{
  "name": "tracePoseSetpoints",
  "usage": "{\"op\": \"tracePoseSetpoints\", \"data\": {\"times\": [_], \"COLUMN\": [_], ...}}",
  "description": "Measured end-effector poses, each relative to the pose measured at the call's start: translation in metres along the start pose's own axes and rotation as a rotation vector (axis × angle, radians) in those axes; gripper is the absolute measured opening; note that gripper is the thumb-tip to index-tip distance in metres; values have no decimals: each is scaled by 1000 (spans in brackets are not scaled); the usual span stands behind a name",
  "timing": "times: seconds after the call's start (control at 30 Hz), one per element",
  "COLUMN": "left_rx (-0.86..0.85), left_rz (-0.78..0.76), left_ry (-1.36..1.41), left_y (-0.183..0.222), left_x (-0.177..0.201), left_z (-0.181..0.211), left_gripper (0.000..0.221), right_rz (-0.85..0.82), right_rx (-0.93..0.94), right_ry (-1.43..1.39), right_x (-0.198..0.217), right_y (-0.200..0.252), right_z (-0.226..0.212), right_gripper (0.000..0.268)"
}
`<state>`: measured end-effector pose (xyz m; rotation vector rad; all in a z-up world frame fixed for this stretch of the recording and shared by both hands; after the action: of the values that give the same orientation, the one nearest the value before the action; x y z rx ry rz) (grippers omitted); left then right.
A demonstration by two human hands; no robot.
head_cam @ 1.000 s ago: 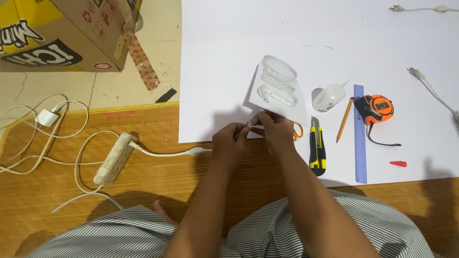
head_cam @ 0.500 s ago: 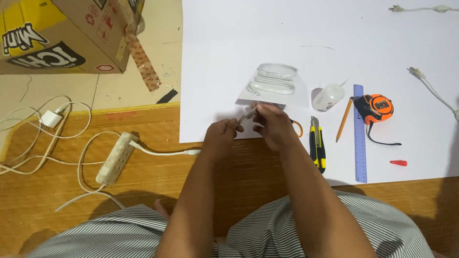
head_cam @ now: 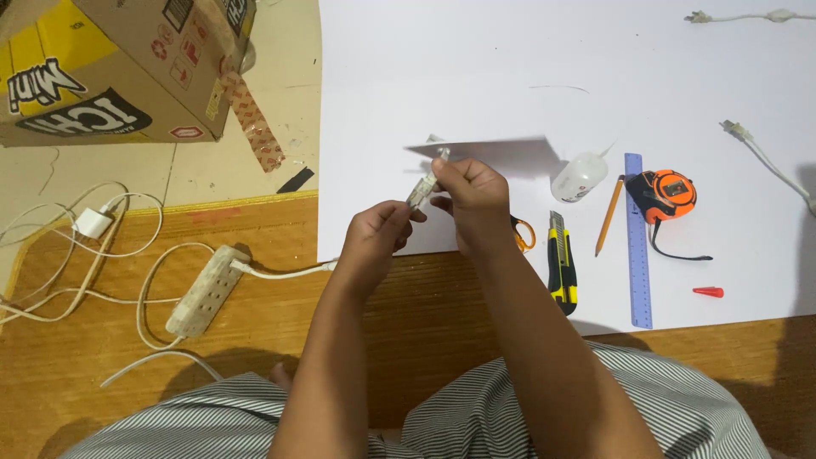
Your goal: The person is constructing a custom LED sign by cutting a flexible LED strip to length and using a hot glue gun to adhere it to a white backing board shaped into letters.
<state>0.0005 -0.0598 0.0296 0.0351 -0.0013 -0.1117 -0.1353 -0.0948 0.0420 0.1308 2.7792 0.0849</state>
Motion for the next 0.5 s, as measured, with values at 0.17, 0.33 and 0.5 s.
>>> {"op": "tracePoseSetpoints", "data": {"times": [0.17,0.33,0.5], "left_rx": [-78,-129,-174], "left_rz": [34,48,26], "left_ry": [49,73,80], "left_y": [0,0,2], "left_x": [0,2,2], "left_z": [7,8,11], "left_gripper": [29,29,30], "right_rz": [-48,-149,-177], "right_rx": [13,-16,-76], "right_ry": [-59,-98,-121], "right_x": [-6,-11,-10], "right_y": [0,-1,-3], "right_z": [-1,2,4], "right_gripper": [23,21,17]}}
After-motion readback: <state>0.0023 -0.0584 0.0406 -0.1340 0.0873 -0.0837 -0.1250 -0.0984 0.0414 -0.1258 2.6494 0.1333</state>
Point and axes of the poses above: each hand's wrist, its own y-axis away from the middle knuckle, its own x-axis out of the back of the hand, z = x × y, the point moved 6 cm from there along -y, towards the middle knuckle, and after that the axes turned 4 degrees about -y, right-handed, at the moved point
